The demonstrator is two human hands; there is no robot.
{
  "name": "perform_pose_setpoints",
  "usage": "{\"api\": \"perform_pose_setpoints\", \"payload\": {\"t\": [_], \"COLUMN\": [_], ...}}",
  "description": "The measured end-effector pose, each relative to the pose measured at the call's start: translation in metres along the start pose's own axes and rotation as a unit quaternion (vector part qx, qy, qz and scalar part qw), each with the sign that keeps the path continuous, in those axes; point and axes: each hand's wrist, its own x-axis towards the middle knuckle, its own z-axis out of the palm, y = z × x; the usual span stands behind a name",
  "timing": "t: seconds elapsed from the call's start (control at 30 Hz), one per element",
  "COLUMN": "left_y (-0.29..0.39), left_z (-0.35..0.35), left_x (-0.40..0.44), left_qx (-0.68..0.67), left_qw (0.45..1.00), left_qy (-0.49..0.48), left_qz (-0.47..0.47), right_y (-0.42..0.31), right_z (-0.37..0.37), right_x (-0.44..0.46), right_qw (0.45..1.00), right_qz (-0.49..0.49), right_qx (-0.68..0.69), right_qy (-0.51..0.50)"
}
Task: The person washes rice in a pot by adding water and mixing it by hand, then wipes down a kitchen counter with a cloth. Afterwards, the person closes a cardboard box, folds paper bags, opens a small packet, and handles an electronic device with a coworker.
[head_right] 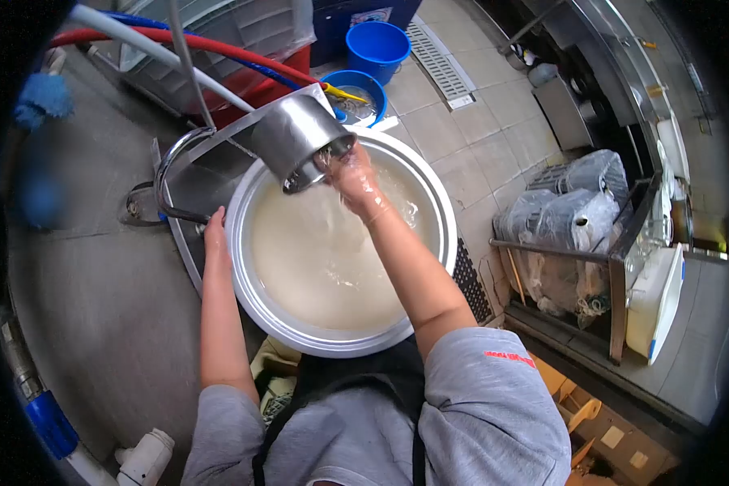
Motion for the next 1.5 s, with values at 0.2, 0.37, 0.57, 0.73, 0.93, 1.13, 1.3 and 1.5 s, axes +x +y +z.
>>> {"api": "perform_pose_setpoints", "payload": {"t": [0.2,0.37,0.57,0.73,0.93,1.13,1.3,1.5], "left_y": [0.009,0.018,0.012,0.009,0.015,0.007,0.004,0.003], "left_z": [0.006,0.019,0.018,0.013,0.044,-0.003,-0.017,-0.023], "left_x": [-0.009,-0.026,-0.021,-0.023,-0.108,-0.049,-0.018,0.006], "left_qx": [0.025,0.119,0.212,0.346,0.475,0.357,0.062,0.013], "left_qw": [0.999,0.987,0.965,0.907,0.711,0.867,0.995,0.991], "left_qy": [0.021,0.076,0.112,0.174,0.235,0.268,0.007,-0.035], "left_qz": [0.005,0.070,0.108,0.166,0.461,0.222,-0.078,-0.130], "right_y": [0.027,0.023,0.028,-0.008,-0.040,-0.056,-0.022,0.018], "right_z": [-0.030,-0.042,-0.056,-0.051,-0.041,0.002,0.058,0.097], "right_x": [-0.031,-0.066,-0.080,-0.067,-0.010,0.066,0.128,0.137], "right_qw": [0.965,0.944,0.985,0.969,0.980,0.972,0.820,0.757], "right_qz": [0.036,0.065,0.098,-0.025,-0.082,-0.114,-0.108,-0.032], "right_qx": [0.258,0.315,-0.100,-0.225,-0.137,-0.195,-0.559,-0.652], "right_qy": [-0.043,-0.069,0.097,0.103,0.120,0.066,0.059,-0.045]}}
